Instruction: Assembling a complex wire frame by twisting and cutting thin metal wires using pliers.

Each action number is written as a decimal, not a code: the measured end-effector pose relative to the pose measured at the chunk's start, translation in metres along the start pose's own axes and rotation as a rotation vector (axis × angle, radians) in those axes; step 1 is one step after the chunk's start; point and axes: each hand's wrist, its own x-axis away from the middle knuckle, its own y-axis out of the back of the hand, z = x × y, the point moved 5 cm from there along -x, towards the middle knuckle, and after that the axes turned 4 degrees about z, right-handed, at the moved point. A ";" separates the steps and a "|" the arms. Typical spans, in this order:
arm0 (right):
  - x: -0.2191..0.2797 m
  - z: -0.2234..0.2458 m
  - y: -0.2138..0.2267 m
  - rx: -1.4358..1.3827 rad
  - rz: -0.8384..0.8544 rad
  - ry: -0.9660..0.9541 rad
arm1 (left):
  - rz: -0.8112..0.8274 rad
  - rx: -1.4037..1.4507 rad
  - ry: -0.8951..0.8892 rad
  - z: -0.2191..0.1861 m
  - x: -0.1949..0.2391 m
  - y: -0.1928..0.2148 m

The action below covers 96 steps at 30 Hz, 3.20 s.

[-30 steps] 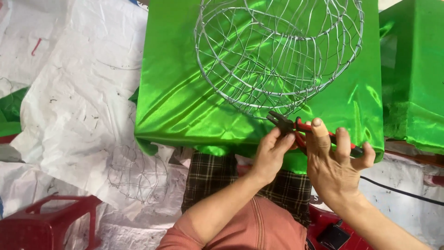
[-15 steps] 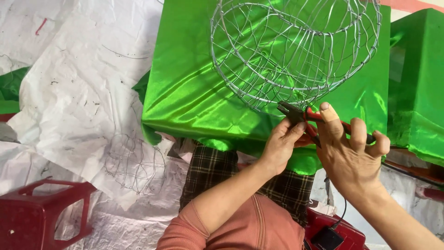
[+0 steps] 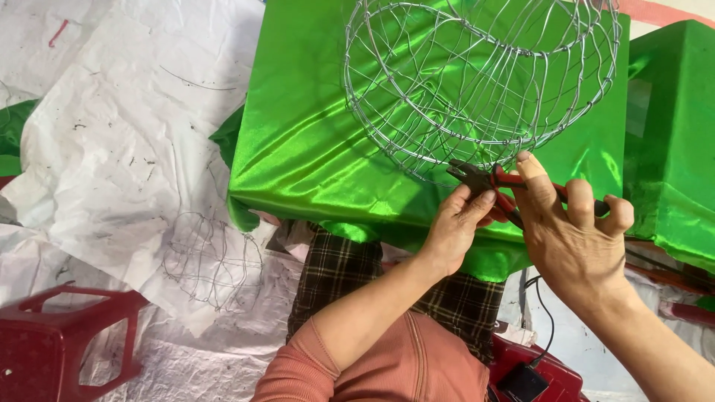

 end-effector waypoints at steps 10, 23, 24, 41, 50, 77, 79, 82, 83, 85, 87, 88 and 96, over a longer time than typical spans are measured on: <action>-0.004 0.001 -0.003 0.041 0.064 0.029 | -0.071 -0.409 -0.224 -0.027 0.007 0.032; -0.015 -0.002 0.011 0.042 0.047 0.014 | -0.206 -1.003 -0.527 -0.028 0.020 0.046; -0.014 -0.002 0.010 0.043 0.047 0.014 | -0.205 -1.003 -0.528 -0.020 0.010 0.052; -0.024 0.001 0.018 0.022 0.062 0.051 | 0.026 -0.984 -0.351 -0.034 -0.013 0.039; -0.024 0.005 0.012 -0.083 0.098 0.075 | 0.005 -1.066 -0.333 -0.024 -0.015 0.040; -0.008 0.018 -0.001 -0.109 0.065 0.048 | 0.004 -1.079 -0.226 -0.026 -0.013 0.037; -0.007 0.016 0.005 -0.101 0.140 0.004 | 0.042 -1.050 -0.220 -0.029 -0.010 0.034; 0.003 0.009 0.012 -0.099 0.215 -0.081 | 0.095 -1.039 -0.266 -0.021 -0.009 0.037; 0.007 0.006 0.015 -0.108 0.211 -0.117 | 0.103 -1.056 -0.318 -0.017 -0.009 0.039; 0.027 0.004 0.011 -0.164 0.265 -0.145 | 0.120 -1.029 -0.320 -0.037 0.007 0.033; 0.047 0.004 0.001 -0.225 0.319 -0.173 | 0.135 -1.005 -0.318 -0.047 0.021 0.036; 0.059 0.005 -0.011 -0.304 0.422 -0.212 | 0.071 -1.014 -0.337 -0.050 0.026 0.044; 0.090 0.027 -0.132 -0.841 0.825 -0.487 | -0.226 -1.088 -0.583 -0.075 0.036 0.076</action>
